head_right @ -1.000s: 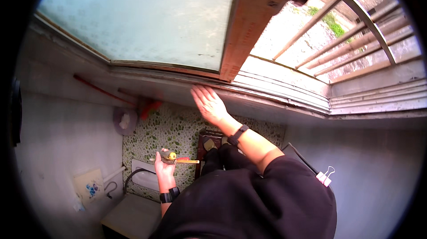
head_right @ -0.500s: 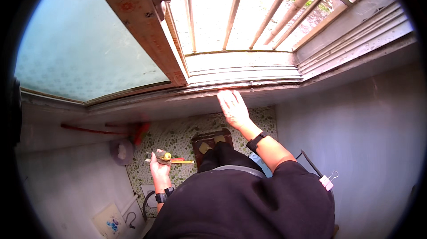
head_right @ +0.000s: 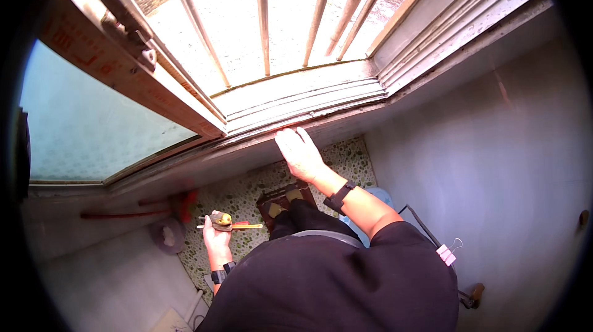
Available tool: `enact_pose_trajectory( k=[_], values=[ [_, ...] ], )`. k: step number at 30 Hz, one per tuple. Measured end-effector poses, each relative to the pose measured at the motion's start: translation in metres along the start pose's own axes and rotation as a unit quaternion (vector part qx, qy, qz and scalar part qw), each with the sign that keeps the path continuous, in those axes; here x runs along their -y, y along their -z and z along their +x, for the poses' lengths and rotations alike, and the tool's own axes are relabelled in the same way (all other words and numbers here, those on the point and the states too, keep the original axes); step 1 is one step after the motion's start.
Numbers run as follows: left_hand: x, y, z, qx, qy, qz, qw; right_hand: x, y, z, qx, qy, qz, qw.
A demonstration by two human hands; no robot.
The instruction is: The person repairs a window frame using a screwdriver and a small metal part, first cleaning the track and then securing the part to the upper corner of the frame.
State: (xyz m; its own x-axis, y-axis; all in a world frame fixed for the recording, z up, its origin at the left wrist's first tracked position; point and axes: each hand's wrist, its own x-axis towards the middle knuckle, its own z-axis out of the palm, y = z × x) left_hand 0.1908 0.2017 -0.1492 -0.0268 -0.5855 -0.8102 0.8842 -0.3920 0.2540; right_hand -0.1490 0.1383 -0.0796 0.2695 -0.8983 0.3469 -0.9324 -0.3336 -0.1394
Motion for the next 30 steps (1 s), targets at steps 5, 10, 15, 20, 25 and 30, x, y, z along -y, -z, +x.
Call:
enact_pose_trajectory(
  k=[5, 10, 15, 20, 25, 30],
  values=[
    [0.004, -0.011, 0.001, -0.002, 0.018, -0.009, 1.0, -0.049, 0.023, -0.03, -0.015, -0.058, -0.143, 0.988],
    [0.013, -0.017, 0.015, -0.003, 0.032, 0.02, 0.999, -0.063, 0.056, -0.054, 0.0, -0.195, -0.171, 0.966],
    [0.029, -0.043, 0.021, -0.014, 0.049, 0.073, 0.996, -0.039, 0.037, -0.035, -0.038, -0.075, -0.045, 0.995],
    [0.04, -0.058, 0.024, 0.034, 0.096, 0.094, 0.99, -0.054, 0.039, -0.033, -0.002, -0.147, -0.116, 0.982],
    [0.051, -0.061, 0.028, 0.04, 0.098, 0.093, 0.99, -0.089, 0.049, -0.079, -0.072, -0.284, -0.122, 0.948],
    [0.049, -0.069, 0.023, 0.019, 0.089, 0.109, 0.99, -0.077, 0.052, -0.056, -0.075, -0.178, -0.08, 0.978]
  ],
)
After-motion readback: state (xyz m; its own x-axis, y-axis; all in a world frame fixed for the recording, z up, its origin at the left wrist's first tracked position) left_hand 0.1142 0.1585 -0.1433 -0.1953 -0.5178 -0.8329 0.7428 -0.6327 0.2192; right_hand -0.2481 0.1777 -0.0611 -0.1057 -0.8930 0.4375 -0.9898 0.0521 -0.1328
